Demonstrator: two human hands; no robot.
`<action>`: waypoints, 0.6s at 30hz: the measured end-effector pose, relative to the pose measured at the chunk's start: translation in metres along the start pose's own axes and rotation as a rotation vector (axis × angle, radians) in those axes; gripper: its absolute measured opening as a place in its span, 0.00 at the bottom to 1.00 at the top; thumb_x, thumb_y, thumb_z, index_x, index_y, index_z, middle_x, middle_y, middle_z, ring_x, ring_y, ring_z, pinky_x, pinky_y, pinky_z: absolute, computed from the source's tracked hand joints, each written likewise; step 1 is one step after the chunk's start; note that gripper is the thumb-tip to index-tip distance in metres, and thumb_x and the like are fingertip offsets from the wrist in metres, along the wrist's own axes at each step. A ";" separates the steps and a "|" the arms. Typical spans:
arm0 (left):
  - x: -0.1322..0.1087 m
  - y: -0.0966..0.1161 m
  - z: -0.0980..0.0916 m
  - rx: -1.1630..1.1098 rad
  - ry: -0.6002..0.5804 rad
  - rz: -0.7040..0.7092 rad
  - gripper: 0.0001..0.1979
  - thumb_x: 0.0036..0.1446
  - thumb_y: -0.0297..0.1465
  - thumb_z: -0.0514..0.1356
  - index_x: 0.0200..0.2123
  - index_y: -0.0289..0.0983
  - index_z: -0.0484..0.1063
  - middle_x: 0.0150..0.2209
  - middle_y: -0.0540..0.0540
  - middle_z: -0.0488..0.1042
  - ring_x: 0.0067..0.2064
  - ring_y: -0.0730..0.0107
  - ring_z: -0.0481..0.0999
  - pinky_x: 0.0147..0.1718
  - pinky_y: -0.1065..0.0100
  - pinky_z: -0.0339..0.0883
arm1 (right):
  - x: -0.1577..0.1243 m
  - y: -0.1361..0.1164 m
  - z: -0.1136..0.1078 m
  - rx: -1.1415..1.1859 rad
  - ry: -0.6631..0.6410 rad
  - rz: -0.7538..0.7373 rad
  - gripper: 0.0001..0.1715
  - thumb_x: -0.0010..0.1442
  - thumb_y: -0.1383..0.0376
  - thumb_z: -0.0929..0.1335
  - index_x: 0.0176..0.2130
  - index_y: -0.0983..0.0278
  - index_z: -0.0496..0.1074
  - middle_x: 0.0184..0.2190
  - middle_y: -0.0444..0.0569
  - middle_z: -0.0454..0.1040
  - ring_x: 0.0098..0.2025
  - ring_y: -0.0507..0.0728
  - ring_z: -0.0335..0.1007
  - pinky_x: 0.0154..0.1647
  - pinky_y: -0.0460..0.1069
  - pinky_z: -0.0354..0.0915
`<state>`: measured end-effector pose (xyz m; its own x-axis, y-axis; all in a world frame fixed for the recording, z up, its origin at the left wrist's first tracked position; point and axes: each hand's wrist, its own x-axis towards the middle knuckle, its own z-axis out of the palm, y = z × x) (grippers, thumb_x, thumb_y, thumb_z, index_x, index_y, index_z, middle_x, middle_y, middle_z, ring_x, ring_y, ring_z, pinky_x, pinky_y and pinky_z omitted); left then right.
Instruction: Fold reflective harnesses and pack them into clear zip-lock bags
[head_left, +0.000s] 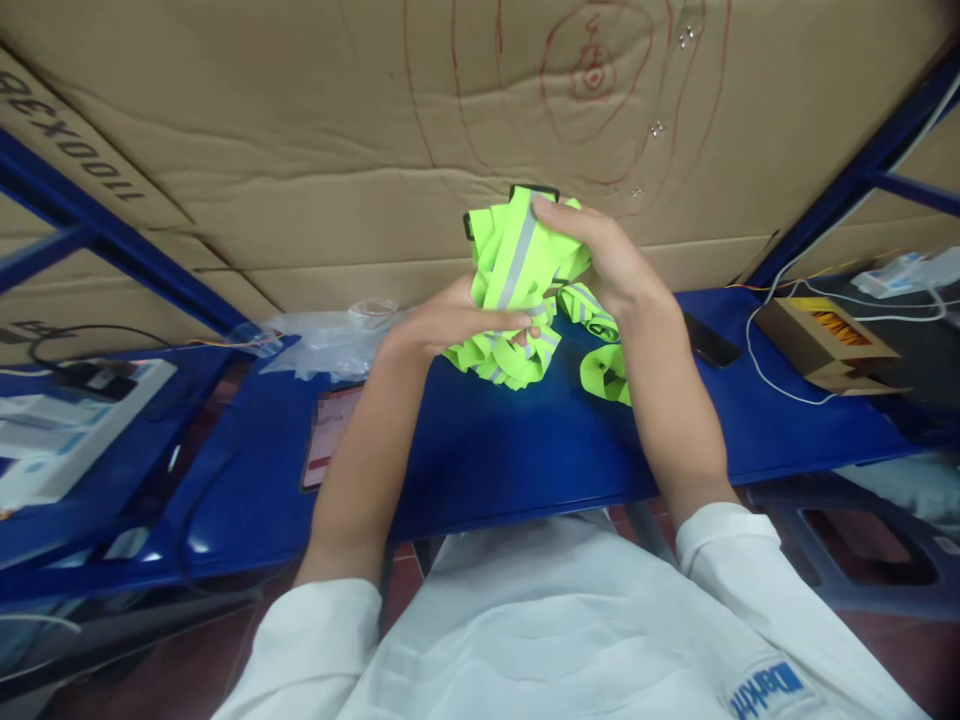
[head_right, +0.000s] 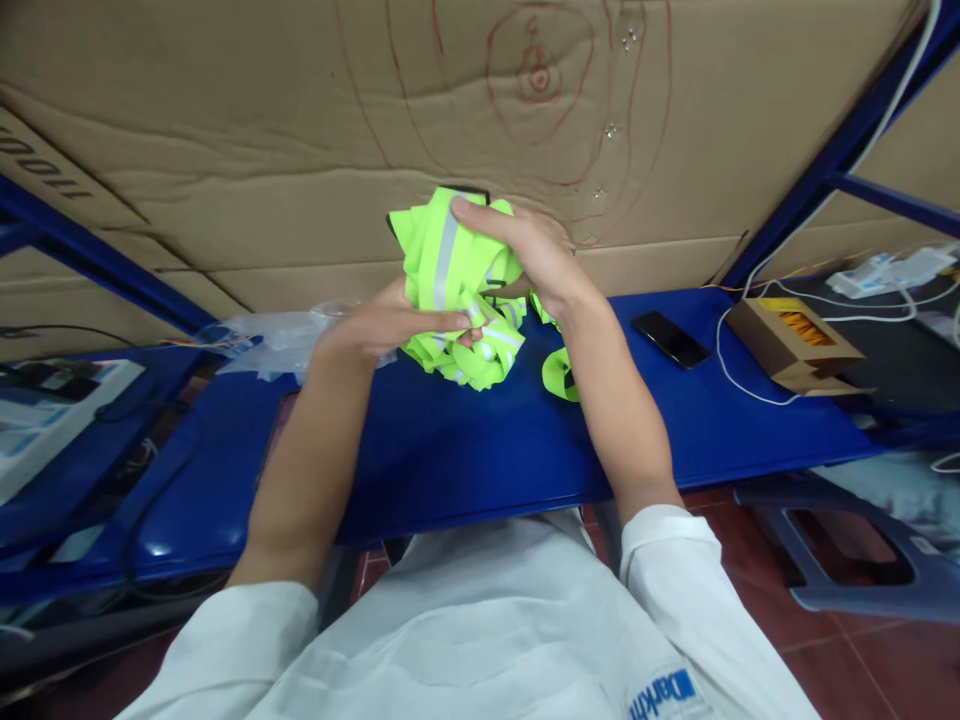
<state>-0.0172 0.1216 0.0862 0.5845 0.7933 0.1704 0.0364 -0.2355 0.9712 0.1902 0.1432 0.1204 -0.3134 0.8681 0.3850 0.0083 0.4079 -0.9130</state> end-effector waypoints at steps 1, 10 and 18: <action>-0.001 0.000 -0.002 0.028 -0.012 -0.028 0.21 0.53 0.42 0.78 0.42 0.33 0.81 0.37 0.41 0.84 0.35 0.61 0.83 0.38 0.62 0.80 | 0.002 0.003 0.002 0.078 -0.067 0.023 0.39 0.56 0.31 0.73 0.41 0.63 0.76 0.40 0.51 0.81 0.48 0.64 0.80 0.50 0.58 0.78; 0.000 0.002 -0.023 0.438 0.202 0.102 0.32 0.48 0.48 0.79 0.51 0.37 0.79 0.52 0.40 0.81 0.55 0.46 0.82 0.57 0.52 0.77 | 0.016 0.031 0.010 0.383 -0.228 0.218 0.35 0.60 0.36 0.73 0.47 0.63 0.75 0.36 0.46 0.80 0.39 0.57 0.78 0.49 0.56 0.78; -0.010 0.020 -0.036 0.681 0.169 0.641 0.58 0.46 0.56 0.78 0.74 0.51 0.55 0.76 0.43 0.53 0.79 0.45 0.50 0.77 0.46 0.53 | 0.018 0.040 0.029 0.483 -0.308 0.479 0.29 0.65 0.41 0.67 0.49 0.62 0.74 0.34 0.45 0.81 0.26 0.52 0.72 0.23 0.45 0.71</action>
<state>-0.0515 0.1296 0.1101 0.5342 0.4577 0.7108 0.2458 -0.8885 0.3874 0.1576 0.1665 0.0869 -0.6326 0.7721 -0.0601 -0.1851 -0.2261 -0.9563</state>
